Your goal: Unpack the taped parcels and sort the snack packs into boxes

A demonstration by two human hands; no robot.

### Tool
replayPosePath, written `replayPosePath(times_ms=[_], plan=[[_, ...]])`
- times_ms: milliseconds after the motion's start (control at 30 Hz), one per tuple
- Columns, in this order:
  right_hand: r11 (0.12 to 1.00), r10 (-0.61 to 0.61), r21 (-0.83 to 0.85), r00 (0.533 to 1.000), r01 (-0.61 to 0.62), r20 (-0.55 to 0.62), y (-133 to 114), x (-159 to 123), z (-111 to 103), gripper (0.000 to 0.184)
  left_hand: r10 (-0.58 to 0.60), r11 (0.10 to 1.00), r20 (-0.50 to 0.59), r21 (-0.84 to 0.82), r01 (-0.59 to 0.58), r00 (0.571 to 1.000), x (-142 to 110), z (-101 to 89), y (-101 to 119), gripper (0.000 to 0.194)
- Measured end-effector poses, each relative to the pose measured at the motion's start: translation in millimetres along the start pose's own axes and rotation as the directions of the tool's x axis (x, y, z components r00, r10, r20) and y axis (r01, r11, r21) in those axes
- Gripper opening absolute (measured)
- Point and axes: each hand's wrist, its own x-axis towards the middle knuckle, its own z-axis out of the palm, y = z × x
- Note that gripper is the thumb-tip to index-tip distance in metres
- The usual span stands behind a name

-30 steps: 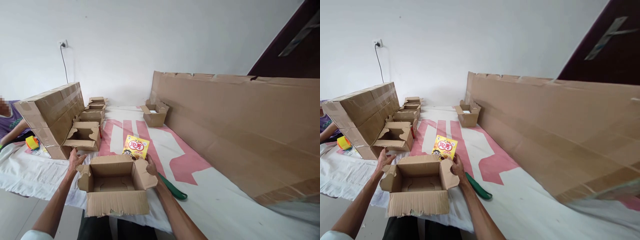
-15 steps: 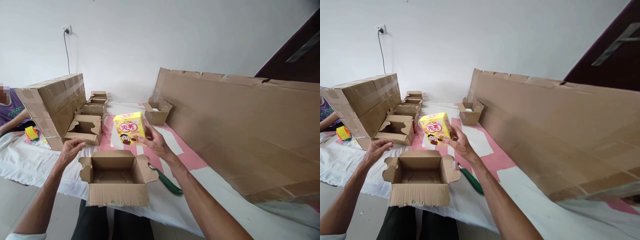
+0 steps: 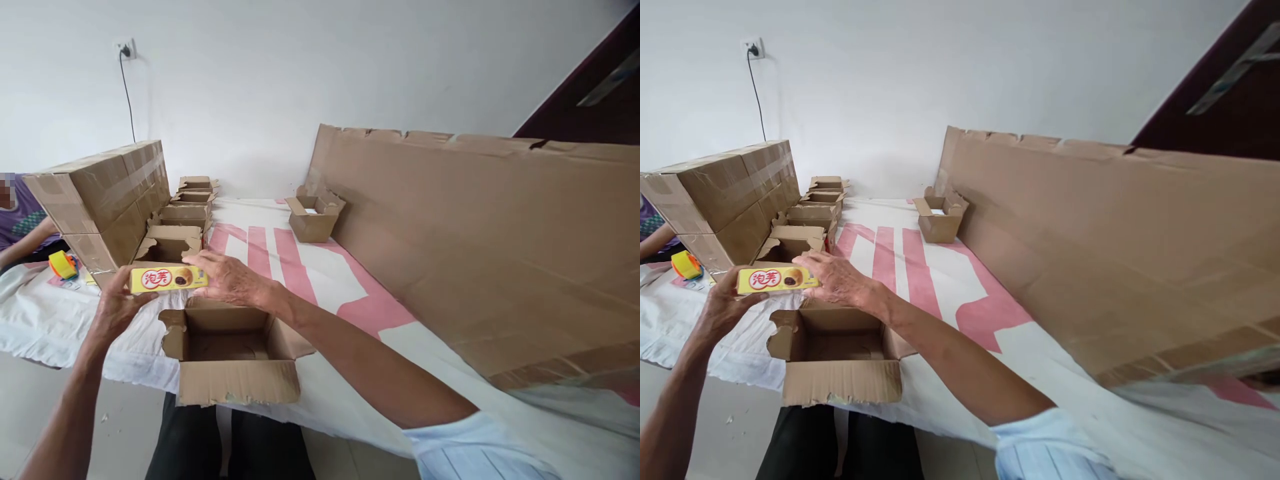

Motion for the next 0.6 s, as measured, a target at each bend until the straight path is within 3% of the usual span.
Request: replayPosePath(times_ms=[100, 167, 233, 300, 400, 467, 533, 600], plan=[[0.983, 0.132, 0.143, 0.981, -0.112, -0.141, 5, -25, -22, 0.054, -0.127, 0.983, 0.006, -0.135, 0.126, 0.992, -11, -16.8, -30, 0.070], [0.939, 0.295, 0.257, 0.921, -0.230, -0.254, 12, -48, -36, 0.047, -0.211, 0.958, 0.033, -0.190, 0.214, 0.977, -15, -20.8, -53, 0.075], [0.866, 0.465, 0.374, 0.810, -0.333, -0.357, 21, -74, -43, 0.043, -0.273, 0.939, 0.064, -0.199, 0.280, 0.960, -14, -18.2, -73, 0.078], [0.784, 0.600, 0.489, 0.668, -0.382, -0.441, 30, -101, -41, 0.043, -0.314, 0.923, 0.109, -0.199, 0.330, 0.943, -8, -10.9, -86, 0.080], [0.658, 0.748, 0.631, 0.446, -0.411, -0.491, 44, -141, -24, 0.048, -0.365, 0.888, 0.201, -0.220, 0.405, 0.909, 10, 3.3, -95, 0.080], [0.576, 0.817, 0.703, 0.329, -0.417, -0.473, 53, -165, -6, 0.052, -0.385, 0.865, 0.235, -0.244, 0.437, 0.893, 24, 13.0, -97, 0.079], [0.513, 0.858, 0.749, 0.261, -0.420, -0.442, 60, -182, 13, 0.054, -0.391, 0.853, 0.237, -0.270, 0.447, 0.889, 40, 22.5, -99, 0.079], [0.475, 0.880, 0.768, 0.245, -0.430, -0.407, 63, -193, 32, 0.051, -0.384, 0.850, 0.221, -0.294, 0.437, 0.896, 54, 31.9, -103, 0.079]])
